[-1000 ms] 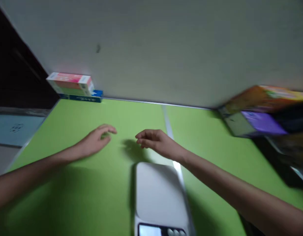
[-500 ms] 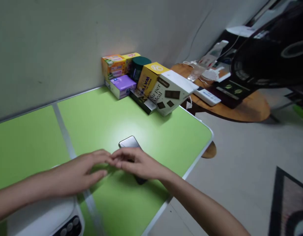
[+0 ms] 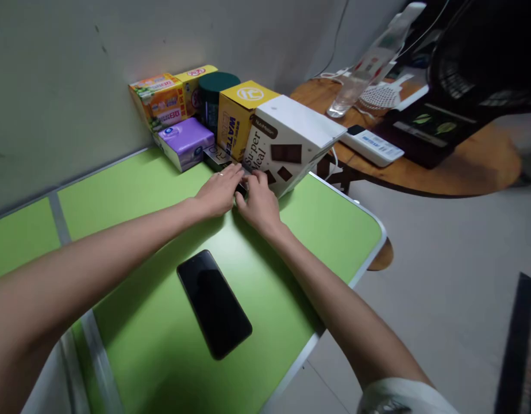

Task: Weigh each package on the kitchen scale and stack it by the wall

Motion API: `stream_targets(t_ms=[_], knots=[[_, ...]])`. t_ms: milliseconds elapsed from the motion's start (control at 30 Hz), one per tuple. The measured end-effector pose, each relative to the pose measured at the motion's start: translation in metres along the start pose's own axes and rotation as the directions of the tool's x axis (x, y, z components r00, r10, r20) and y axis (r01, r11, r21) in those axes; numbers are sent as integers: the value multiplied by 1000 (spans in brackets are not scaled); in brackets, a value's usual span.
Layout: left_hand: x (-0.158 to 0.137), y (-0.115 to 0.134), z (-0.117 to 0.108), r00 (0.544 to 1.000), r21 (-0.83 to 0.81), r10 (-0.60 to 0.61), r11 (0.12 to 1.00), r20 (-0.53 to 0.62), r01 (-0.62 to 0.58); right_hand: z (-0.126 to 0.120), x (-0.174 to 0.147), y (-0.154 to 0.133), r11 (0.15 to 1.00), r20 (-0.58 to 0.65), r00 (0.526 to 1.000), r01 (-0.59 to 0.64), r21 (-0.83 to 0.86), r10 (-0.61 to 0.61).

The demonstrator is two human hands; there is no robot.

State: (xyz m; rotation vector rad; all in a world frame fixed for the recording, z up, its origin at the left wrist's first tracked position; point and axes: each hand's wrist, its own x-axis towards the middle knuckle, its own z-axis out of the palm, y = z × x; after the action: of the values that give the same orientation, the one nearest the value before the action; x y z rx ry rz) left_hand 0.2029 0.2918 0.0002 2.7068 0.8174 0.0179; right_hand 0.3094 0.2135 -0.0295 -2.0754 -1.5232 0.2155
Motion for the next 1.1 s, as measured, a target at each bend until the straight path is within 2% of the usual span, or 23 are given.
stream_targets(t_ms=[67, 167, 333, 500, 600, 667, 733, 767, 833, 900, 967, 1033, 1100], knots=[[2, -5, 4, 999, 12, 8, 1000, 35, -8, 8, 5, 2, 1000, -3, 1000, -18, -15, 18], [0, -14, 10, 998, -25, 49, 999, 44, -48, 21, 6, 11, 1000, -77, 997, 2, 25, -1], [-1, -18, 13, 995, -17, 35, 999, 99, -33, 34, 8, 25, 990, -195, 981, 29, 139, -2], [-11, 2, -1, 981, 100, -31, 995, 191, 12, 35, 8, 32, 955, -259, 965, 110, 274, -37], [-42, 6, -16, 993, 167, 24, 985, 111, -42, 31, -14, 27, 921, -280, 958, 159, 355, -58], [-76, -3, -29, 998, 196, 62, 979, 16, -64, 26, -39, 16, 878, -232, 969, 181, 443, -83], [-123, -20, -44, 997, 200, 62, 978, -35, -54, 16, -67, -1, 817, -112, 985, 171, 551, -130], [-151, -30, -52, 998, 190, 44, 981, -36, -36, 11, -81, -13, 780, -31, 983, 162, 605, -180], [-212, -49, -69, 999, 147, -32, 989, 8, 30, 0, -106, -41, 723, 93, 943, 178, 667, -318], [-278, -63, -83, 982, 74, -156, 986, 107, 149, -6, -124, -75, 692, 167, 870, 238, 682, -464], [-342, -68, -88, 952, 2, -270, 962, 148, 272, -5, -137, -110, 671, 235, 776, 301, 678, -585], [-398, -65, -83, 921, -52, -372, 923, 117, 380, 4, -145, -142, 649, 319, 660, 340, 681, -680], [-441, -58, -69, 891, -118, -450, 883, 62, 455, 16, -151, -167, 623, 385, 538, 378, 685, -750]])
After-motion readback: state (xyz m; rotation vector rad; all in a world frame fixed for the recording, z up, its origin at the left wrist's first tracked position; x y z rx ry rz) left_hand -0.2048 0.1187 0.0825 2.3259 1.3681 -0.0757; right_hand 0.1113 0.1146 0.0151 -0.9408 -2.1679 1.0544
